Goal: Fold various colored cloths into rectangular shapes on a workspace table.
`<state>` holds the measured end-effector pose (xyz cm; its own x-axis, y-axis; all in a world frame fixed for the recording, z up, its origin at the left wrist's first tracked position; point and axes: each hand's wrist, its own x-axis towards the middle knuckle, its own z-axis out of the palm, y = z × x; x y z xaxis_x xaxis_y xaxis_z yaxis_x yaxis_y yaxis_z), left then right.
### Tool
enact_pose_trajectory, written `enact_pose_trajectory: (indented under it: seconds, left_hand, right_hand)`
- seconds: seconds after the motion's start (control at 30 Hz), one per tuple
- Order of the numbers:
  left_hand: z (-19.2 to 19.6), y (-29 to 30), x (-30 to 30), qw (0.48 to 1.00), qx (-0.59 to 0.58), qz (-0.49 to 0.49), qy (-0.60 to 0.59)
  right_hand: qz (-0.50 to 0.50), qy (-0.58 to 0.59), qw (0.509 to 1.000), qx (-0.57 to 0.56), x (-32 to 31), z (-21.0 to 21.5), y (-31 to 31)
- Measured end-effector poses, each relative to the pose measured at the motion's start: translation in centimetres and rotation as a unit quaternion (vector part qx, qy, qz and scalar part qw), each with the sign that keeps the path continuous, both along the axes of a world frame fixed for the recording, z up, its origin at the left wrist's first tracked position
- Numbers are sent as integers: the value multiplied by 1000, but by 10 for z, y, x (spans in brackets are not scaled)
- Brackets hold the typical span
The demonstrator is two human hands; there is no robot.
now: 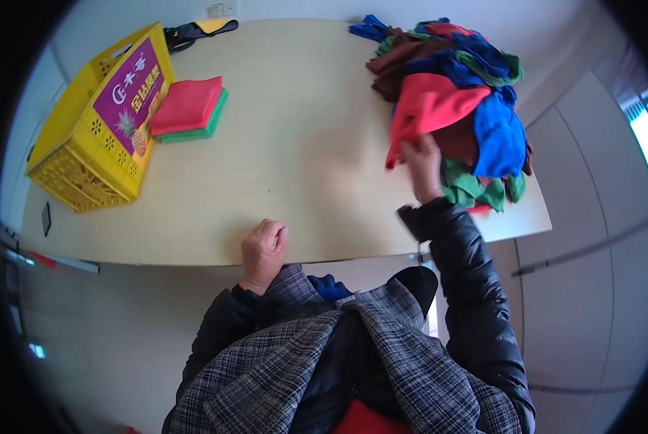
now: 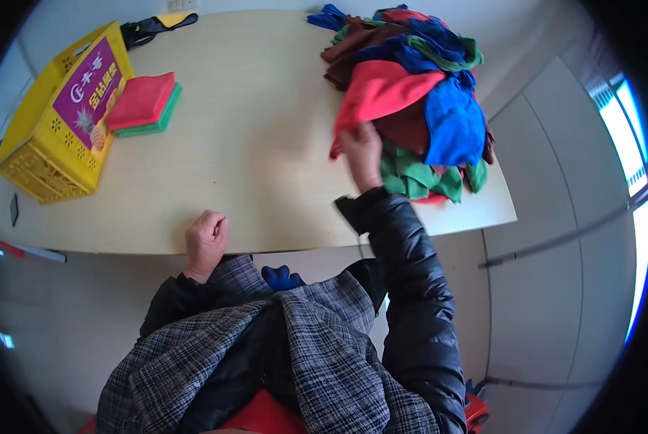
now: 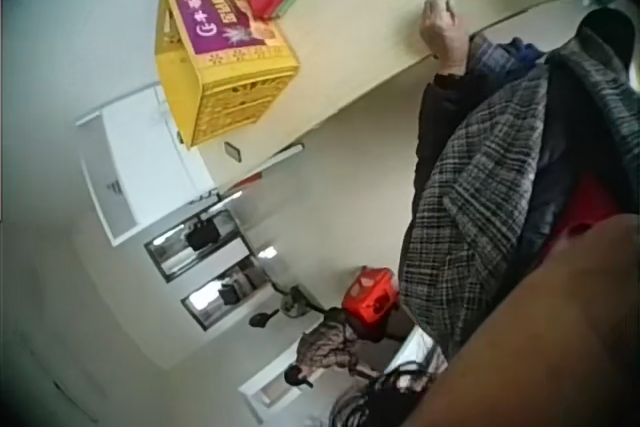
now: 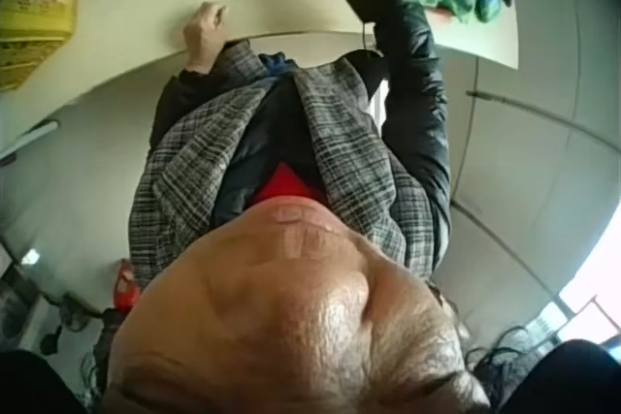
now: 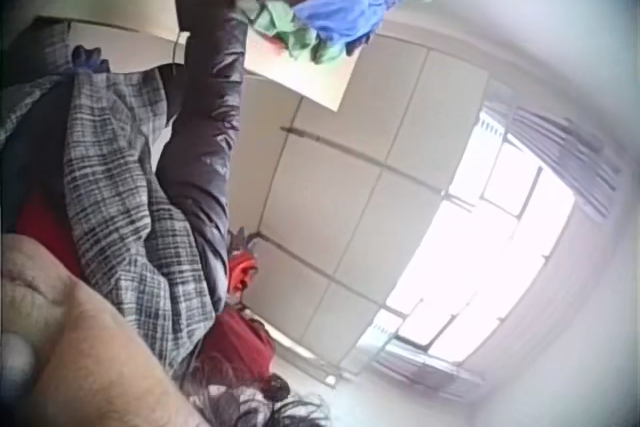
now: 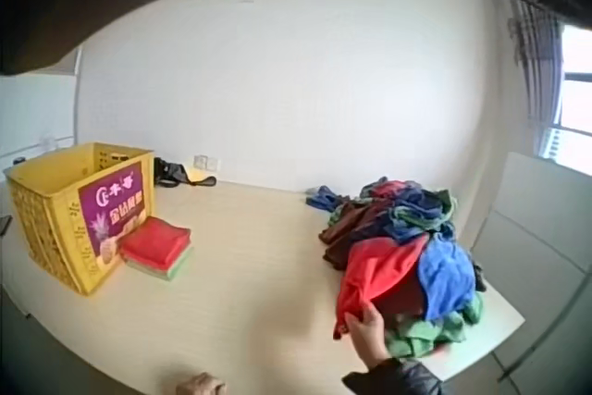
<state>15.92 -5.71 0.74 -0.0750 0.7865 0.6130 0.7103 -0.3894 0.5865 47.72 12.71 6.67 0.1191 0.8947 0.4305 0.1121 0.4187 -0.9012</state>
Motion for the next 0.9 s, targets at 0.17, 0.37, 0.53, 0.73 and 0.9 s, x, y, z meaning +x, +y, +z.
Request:
enact_pose_trajectory:
  seconds: [0.17,0.37,0.53,0.73,0.9]
  left_hand:
    - [-2,-5,0,994,-100,-36,-36]
    - [-1,-20,-2,974,-136,-123,-130]
    - [7,-40,10,991,9,-130,-29]
    - [1,-55,25,988,5,-46,148]
    - [-7,-50,24,982,11,-55,180]
  right_hand:
    - [222,132,930,-263,-109,-35,-131]
    - [419,-7,825,-380,-132,-28,-179]
    - [352,-122,880,-295,-72,17,-135]
    - [186,-313,930,50,-73,-6,-72]
    - [251,-503,827,10,-100,-21,-46]
